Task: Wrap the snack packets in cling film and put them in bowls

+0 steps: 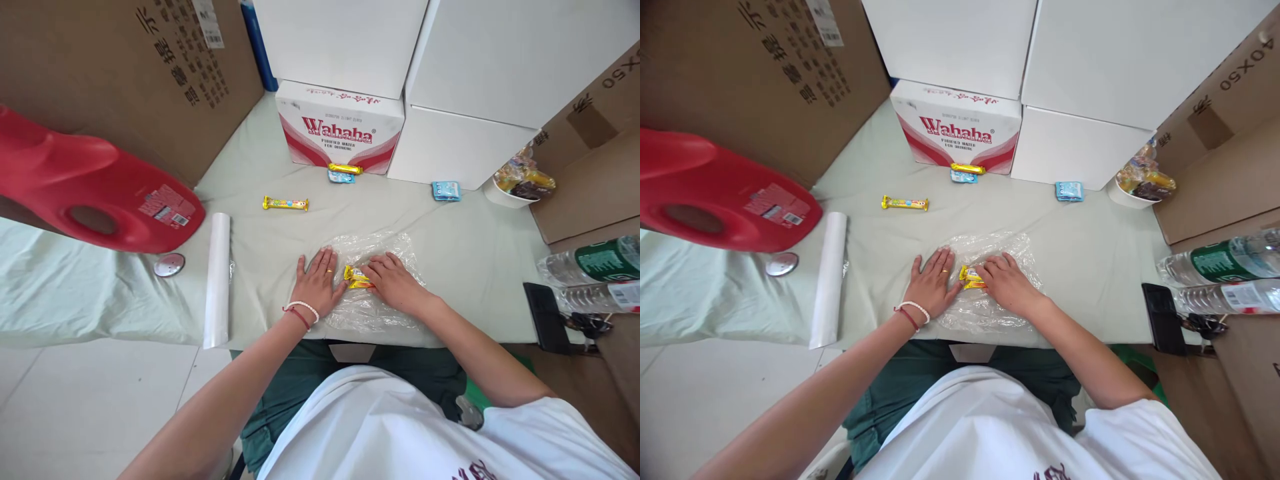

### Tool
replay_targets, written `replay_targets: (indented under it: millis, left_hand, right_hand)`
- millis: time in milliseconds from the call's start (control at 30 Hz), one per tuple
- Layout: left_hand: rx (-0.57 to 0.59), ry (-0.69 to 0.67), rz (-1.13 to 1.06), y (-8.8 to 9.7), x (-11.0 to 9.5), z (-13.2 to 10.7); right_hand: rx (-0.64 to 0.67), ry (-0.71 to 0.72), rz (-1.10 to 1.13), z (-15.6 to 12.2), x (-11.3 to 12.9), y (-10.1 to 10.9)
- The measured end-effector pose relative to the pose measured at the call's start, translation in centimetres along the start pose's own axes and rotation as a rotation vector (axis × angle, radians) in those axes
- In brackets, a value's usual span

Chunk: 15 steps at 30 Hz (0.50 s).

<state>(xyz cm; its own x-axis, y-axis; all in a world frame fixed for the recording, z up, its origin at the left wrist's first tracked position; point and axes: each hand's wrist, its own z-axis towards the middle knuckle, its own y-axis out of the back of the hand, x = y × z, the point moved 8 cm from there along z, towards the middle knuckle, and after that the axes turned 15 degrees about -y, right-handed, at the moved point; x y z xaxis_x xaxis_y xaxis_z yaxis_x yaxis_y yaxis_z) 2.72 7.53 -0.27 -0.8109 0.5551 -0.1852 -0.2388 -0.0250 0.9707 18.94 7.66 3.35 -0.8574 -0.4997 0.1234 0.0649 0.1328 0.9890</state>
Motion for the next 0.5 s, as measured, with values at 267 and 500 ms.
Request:
replay_targets:
  millis: [267, 500]
  left_hand:
    - [0.025, -0.005, -0.01, -0.1, 0.2, 0.0]
    - [-0.16, 0.04, -0.027, 2.1, 0.9, -1.2]
  right_hand:
    - [0.019, 0.027, 0.019, -0.5, -0.4, -0.1]
    - [0.015, 0.022, 0.174, -1.4, -1.8, 2.3]
